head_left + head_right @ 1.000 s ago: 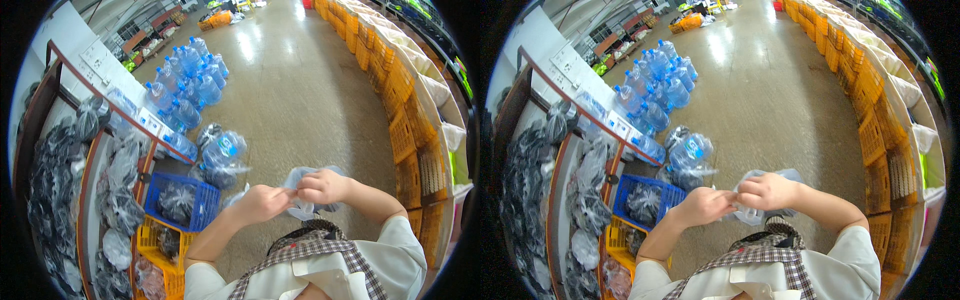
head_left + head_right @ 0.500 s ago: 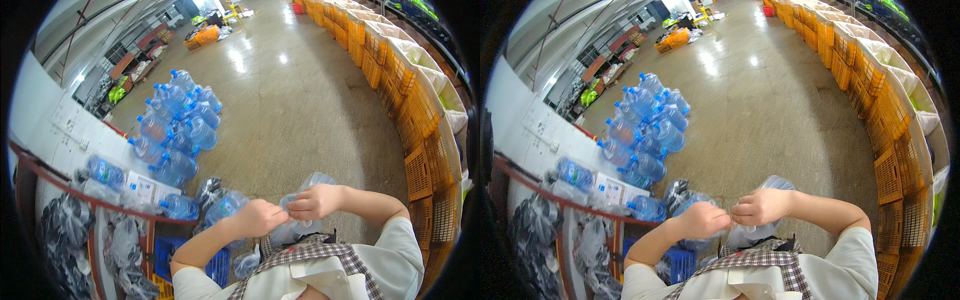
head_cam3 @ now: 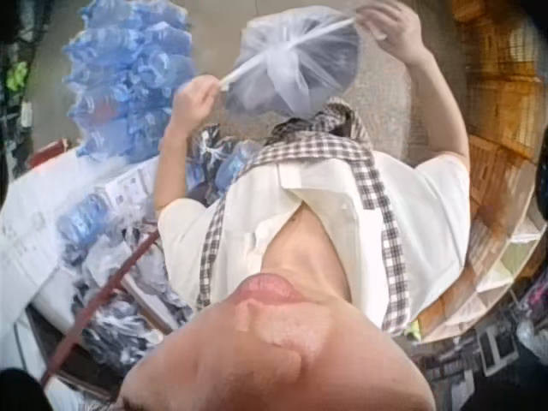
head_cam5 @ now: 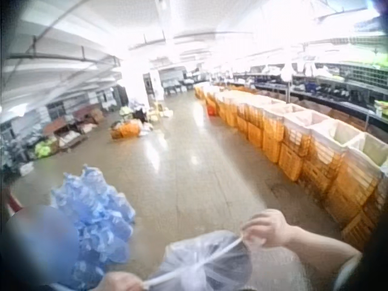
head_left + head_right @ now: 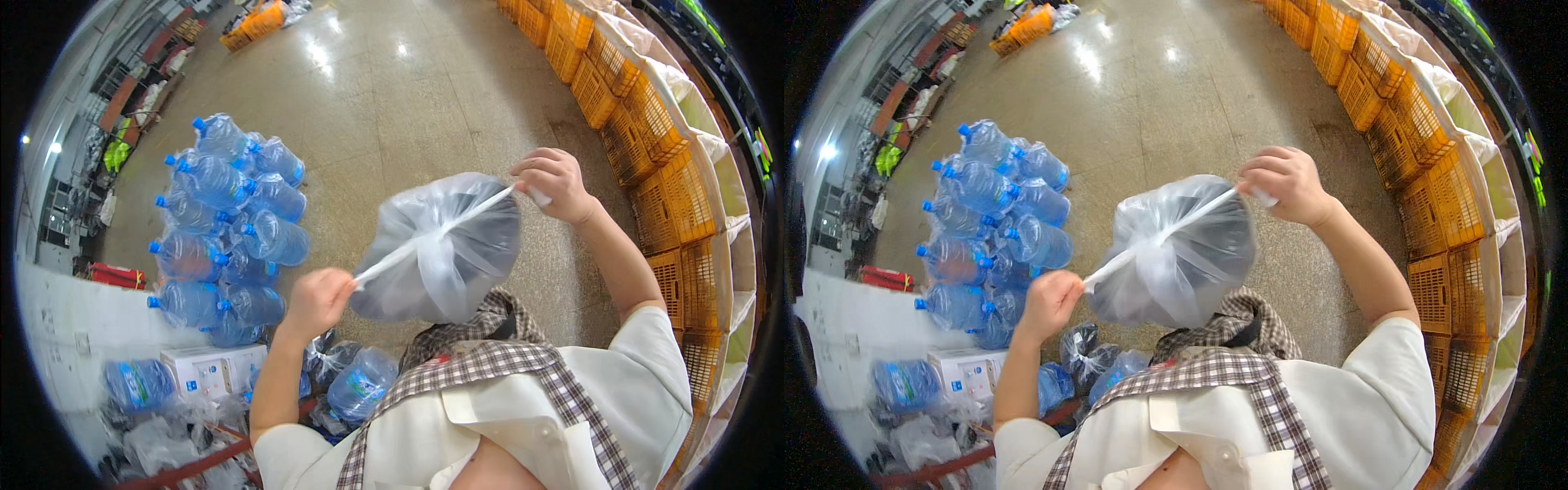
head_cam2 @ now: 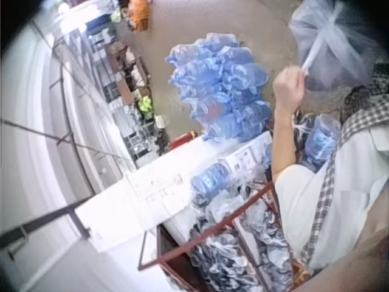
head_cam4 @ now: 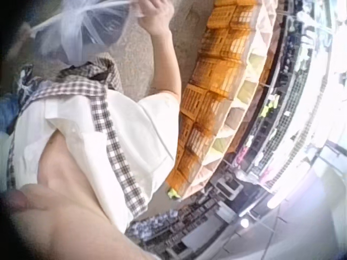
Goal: The person picks up black sandals from a shelf, places them into a plastic bag, and writes on a clipboard. They then move through the aisle and repeatedly pick up stacks of black sandals, inspect them, and place them into yellow crates lined with white bags.
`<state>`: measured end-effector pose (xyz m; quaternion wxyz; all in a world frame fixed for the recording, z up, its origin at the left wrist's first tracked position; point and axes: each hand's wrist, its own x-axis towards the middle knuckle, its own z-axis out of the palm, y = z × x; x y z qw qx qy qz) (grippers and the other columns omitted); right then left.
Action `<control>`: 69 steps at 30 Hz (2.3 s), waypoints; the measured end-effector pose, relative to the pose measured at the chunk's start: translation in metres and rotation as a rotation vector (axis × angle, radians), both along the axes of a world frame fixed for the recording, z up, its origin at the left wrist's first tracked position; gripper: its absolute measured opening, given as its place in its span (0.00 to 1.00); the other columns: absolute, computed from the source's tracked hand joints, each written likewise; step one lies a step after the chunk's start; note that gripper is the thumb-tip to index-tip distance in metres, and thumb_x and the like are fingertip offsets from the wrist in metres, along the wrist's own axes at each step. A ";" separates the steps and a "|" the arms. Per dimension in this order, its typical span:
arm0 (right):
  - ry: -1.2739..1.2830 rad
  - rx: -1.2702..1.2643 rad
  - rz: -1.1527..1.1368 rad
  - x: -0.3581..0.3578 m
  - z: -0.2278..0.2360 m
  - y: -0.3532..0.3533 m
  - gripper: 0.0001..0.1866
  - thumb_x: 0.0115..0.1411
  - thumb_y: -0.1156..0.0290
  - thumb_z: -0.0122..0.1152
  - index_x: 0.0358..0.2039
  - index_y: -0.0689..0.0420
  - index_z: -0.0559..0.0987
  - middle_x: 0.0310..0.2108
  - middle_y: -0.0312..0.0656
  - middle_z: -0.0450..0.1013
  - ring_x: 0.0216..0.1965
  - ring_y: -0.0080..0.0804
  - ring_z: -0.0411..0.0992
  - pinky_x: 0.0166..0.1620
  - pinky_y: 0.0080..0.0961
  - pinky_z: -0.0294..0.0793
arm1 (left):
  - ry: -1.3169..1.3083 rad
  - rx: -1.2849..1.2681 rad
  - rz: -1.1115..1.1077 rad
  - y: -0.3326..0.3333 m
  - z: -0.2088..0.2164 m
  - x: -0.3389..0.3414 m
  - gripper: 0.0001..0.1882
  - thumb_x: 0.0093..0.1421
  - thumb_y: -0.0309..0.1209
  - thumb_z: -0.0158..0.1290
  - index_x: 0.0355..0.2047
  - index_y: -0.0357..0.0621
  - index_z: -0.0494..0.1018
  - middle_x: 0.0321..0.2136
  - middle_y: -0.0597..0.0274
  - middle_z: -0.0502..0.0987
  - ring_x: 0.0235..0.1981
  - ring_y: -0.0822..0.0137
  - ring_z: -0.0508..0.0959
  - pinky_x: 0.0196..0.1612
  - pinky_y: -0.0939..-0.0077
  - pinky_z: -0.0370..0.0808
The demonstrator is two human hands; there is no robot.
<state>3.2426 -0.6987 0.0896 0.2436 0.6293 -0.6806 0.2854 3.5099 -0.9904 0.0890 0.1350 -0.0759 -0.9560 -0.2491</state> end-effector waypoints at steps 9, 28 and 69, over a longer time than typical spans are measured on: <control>-1.663 0.351 0.467 -0.139 -0.118 -0.284 0.14 0.64 0.62 0.51 0.43 0.59 0.72 0.32 0.35 0.70 0.35 0.26 0.69 0.39 0.24 0.68 | -0.031 0.793 0.233 -0.141 -0.060 -0.237 0.08 0.61 0.29 0.49 0.27 0.39 0.71 0.21 0.68 0.70 0.22 0.77 0.67 0.24 0.81 0.63; -1.512 0.689 0.076 -0.462 -0.061 -0.842 0.23 0.55 0.78 0.58 0.47 0.63 0.58 0.24 0.41 0.70 0.24 0.20 0.68 0.24 0.16 0.67 | 0.219 1.234 0.440 -0.608 -0.123 -0.582 0.10 0.62 0.28 0.49 0.43 0.40 0.67 0.31 0.64 0.74 0.33 0.74 0.73 0.36 0.79 0.69; -0.639 1.270 1.028 -0.402 -0.070 -1.927 0.10 0.49 0.71 0.62 0.18 0.62 0.72 0.16 0.35 0.66 0.22 0.21 0.63 0.26 0.25 0.61 | 0.764 0.863 1.925 -1.363 -0.149 -0.528 0.26 0.53 0.31 0.59 0.51 0.42 0.66 0.48 0.56 0.69 0.48 0.65 0.70 0.49 0.71 0.68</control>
